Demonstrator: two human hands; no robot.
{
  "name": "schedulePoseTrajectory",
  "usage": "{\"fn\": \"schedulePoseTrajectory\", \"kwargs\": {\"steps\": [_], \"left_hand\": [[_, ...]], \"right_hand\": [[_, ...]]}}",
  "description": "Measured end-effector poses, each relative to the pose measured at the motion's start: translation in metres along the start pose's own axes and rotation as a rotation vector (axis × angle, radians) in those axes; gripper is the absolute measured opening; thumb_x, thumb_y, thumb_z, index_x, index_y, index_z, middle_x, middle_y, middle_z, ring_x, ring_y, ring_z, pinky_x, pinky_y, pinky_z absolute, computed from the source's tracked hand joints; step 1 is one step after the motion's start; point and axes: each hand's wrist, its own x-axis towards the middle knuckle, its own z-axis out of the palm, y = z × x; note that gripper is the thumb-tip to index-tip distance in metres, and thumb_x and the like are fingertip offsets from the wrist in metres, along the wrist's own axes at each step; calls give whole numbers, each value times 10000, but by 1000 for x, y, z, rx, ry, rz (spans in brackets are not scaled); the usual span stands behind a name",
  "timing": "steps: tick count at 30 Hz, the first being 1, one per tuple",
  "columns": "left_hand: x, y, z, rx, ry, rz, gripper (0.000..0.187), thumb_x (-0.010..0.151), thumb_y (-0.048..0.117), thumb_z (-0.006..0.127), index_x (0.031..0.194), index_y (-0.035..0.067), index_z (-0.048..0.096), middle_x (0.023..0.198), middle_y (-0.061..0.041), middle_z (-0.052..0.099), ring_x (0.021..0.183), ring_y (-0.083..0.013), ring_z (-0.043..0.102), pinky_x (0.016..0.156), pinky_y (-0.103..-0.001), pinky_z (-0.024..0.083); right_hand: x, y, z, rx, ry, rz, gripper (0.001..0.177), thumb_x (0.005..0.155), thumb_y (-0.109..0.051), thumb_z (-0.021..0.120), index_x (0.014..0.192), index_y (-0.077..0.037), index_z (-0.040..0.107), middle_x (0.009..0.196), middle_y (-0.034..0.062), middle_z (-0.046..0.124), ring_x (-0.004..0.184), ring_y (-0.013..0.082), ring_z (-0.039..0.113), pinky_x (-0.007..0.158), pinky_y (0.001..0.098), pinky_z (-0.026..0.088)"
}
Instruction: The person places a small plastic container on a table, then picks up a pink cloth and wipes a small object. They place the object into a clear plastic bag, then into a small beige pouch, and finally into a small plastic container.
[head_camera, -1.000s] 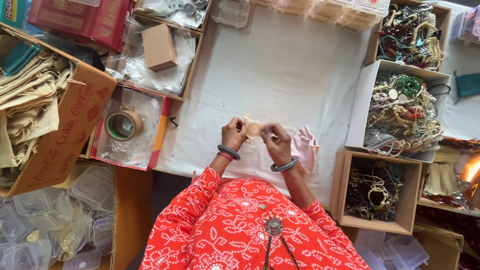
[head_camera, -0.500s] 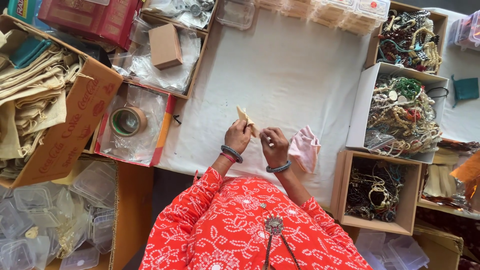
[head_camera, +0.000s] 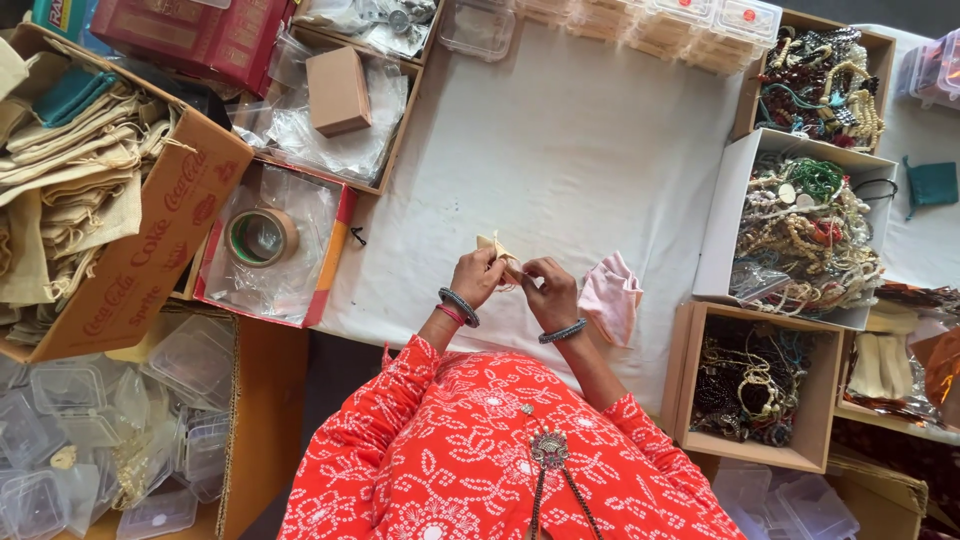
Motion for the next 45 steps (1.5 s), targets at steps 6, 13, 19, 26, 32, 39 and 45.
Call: {"fn": "schedulePoseTrajectory", "kwargs": {"steps": [6, 13, 19, 26, 32, 39, 45], "left_hand": [[-3, -9, 7, 101, 35, 217, 304, 977, 211, 630, 793, -20, 703, 739, -130, 724, 681, -211, 735, 620, -338, 588], [-3, -1, -2, -80, 60, 85, 254, 963, 221, 583, 866, 7, 681, 768, -144, 707, 654, -226, 720, 571, -348, 574], [-6, -6, 6, 66, 109, 252, 305, 973, 228, 625, 768, 6, 671, 687, -153, 660, 649, -255, 665, 582, -378, 538], [-7, 0, 3, -33, 73, 132, 274, 977, 212, 588, 811, 3, 650, 675, -127, 673, 594, -228, 671, 556, -365, 524], [-9, 5, -3, -254, 12, 68, 282, 987, 226, 593, 828, 1, 653, 716, -133, 694, 650, -232, 690, 565, -362, 554], [-16, 21, 2, 107, 115, 300, 260, 981, 234, 620, 830, 23, 640, 747, -167, 664, 702, -343, 667, 616, -451, 506], [-19, 19, 6, 111, 53, 289, 274, 989, 250, 606, 832, 26, 599, 770, -156, 670, 722, -346, 671, 633, -451, 519]], "right_hand": [[10, 10, 2, -137, -48, -16, 122, 844, -129, 803, 876, -37, 730, 835, 98, 738, 727, 213, 725, 620, 349, 568], [10, 11, 0, 228, -111, 121, 128, 905, -170, 781, 936, -47, 761, 786, 96, 772, 724, 166, 745, 643, 277, 577], [12, -3, -5, -158, -114, 4, 129, 862, -187, 787, 934, -80, 783, 804, 80, 761, 647, 184, 730, 586, 321, 557], [14, 3, 0, -131, -39, -143, 141, 823, -169, 806, 923, -84, 755, 902, 106, 744, 764, 242, 721, 676, 338, 568], [8, 53, 15, 591, -258, 135, 170, 909, -100, 776, 1073, -56, 765, 989, 79, 760, 863, 179, 724, 767, 275, 610], [4, 6, 13, -25, 63, -44, 75, 844, -57, 786, 916, -56, 767, 798, 87, 659, 572, 194, 645, 544, 329, 508], [6, 7, 12, -244, -55, -164, 80, 797, -51, 766, 852, -38, 709, 853, 99, 648, 695, 276, 658, 607, 383, 506]]}}
